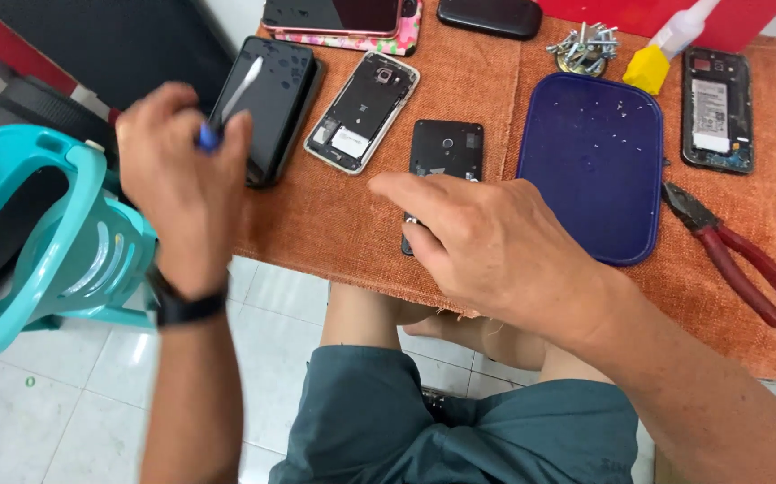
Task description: Disassembling a mobile phone using a screwdriver and a prying tool on a repair bench.
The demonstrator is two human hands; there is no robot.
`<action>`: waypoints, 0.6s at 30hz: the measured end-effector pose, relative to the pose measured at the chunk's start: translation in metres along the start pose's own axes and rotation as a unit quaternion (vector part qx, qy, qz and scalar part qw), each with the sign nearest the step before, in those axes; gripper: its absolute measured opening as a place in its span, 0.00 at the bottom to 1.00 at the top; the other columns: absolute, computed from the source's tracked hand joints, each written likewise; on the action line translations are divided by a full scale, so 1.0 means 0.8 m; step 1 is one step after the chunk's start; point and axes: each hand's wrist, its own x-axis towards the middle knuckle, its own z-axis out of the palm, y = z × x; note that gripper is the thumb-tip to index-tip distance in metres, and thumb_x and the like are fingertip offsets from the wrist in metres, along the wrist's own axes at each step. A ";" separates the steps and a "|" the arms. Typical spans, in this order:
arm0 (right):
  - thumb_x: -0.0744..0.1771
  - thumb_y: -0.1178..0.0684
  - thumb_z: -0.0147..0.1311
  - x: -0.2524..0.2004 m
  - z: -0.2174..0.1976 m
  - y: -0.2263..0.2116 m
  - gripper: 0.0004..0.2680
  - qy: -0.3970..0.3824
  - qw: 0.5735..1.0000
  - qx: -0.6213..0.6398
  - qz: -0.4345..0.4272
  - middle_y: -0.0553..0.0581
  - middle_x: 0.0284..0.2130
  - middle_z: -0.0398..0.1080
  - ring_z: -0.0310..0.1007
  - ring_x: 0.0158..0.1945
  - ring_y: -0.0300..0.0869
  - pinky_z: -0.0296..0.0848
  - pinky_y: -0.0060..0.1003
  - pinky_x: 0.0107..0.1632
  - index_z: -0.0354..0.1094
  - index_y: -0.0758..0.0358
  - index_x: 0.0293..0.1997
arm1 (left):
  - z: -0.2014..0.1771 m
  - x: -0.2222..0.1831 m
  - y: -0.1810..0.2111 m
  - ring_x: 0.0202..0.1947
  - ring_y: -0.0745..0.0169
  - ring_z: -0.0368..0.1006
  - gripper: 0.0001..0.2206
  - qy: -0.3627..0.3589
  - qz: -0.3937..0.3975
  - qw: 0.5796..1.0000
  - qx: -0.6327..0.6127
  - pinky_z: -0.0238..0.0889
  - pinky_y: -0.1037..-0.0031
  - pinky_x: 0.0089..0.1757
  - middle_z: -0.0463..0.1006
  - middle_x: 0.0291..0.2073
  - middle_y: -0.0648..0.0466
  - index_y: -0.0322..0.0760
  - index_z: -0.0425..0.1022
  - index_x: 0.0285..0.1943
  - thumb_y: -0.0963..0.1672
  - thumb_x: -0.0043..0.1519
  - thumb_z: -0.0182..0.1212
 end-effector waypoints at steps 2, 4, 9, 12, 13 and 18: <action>0.67 0.60 0.51 0.003 0.006 -0.004 0.15 0.011 1.000 -0.001 -0.005 0.51 0.31 0.76 0.72 0.24 0.52 0.62 0.50 0.15 0.68 0.56 0.61 | 0.021 0.023 -0.010 0.36 0.56 0.73 0.21 -0.067 -0.034 0.997 -0.029 0.64 0.65 0.36 0.84 0.45 0.56 0.35 0.73 0.23 0.52 0.60 0.75; 0.67 0.59 0.52 0.004 0.010 -0.005 0.14 0.027 1.000 -0.004 -0.005 0.50 0.28 0.77 0.73 0.22 0.53 0.62 0.52 0.14 0.70 0.57 0.60 | 0.039 0.040 -0.010 0.26 0.61 0.75 0.25 -0.132 -0.060 0.987 -0.062 0.62 0.65 0.29 0.85 0.42 0.58 0.34 0.68 0.18 0.54 0.57 0.71; 0.69 0.57 0.56 0.000 0.018 -0.004 0.04 0.108 0.989 -0.102 -0.012 0.47 0.16 0.63 0.61 0.15 0.45 0.54 0.40 0.14 0.70 0.55 0.47 | 0.057 0.055 0.016 0.24 0.42 0.68 0.25 -0.250 -0.125 0.959 -0.049 0.56 0.51 0.24 0.73 0.28 0.51 0.35 0.68 0.21 0.55 0.57 0.72; 0.68 0.54 0.58 -0.004 0.016 -0.001 0.08 0.097 0.988 -0.121 0.003 0.46 0.23 0.71 0.71 0.21 0.46 0.59 0.42 0.16 0.70 0.53 0.52 | 0.074 0.068 0.026 0.29 0.35 0.76 0.17 -0.257 -0.132 0.957 -0.004 0.67 0.49 0.28 0.79 0.26 0.45 0.41 0.83 0.30 0.55 0.53 0.74; 0.68 0.54 0.58 -0.004 0.017 0.001 0.08 0.100 0.987 -0.122 0.002 0.46 0.23 0.71 0.71 0.21 0.46 0.59 0.42 0.16 0.70 0.53 0.52 | 0.078 0.067 0.025 0.29 0.35 0.76 0.17 -0.255 -0.132 0.958 -0.003 0.67 0.49 0.28 0.79 0.26 0.45 0.41 0.83 0.30 0.55 0.53 0.74; 0.66 0.58 0.53 -0.004 0.015 -0.002 0.10 0.096 0.990 -0.106 0.020 0.47 0.26 0.72 0.70 0.20 0.47 0.58 0.43 0.15 0.67 0.54 0.53 | 0.100 0.061 0.018 0.24 0.42 0.68 0.14 -0.228 -0.053 0.972 -0.018 0.60 0.54 0.25 0.71 0.22 0.49 0.41 0.67 0.17 0.48 0.51 0.64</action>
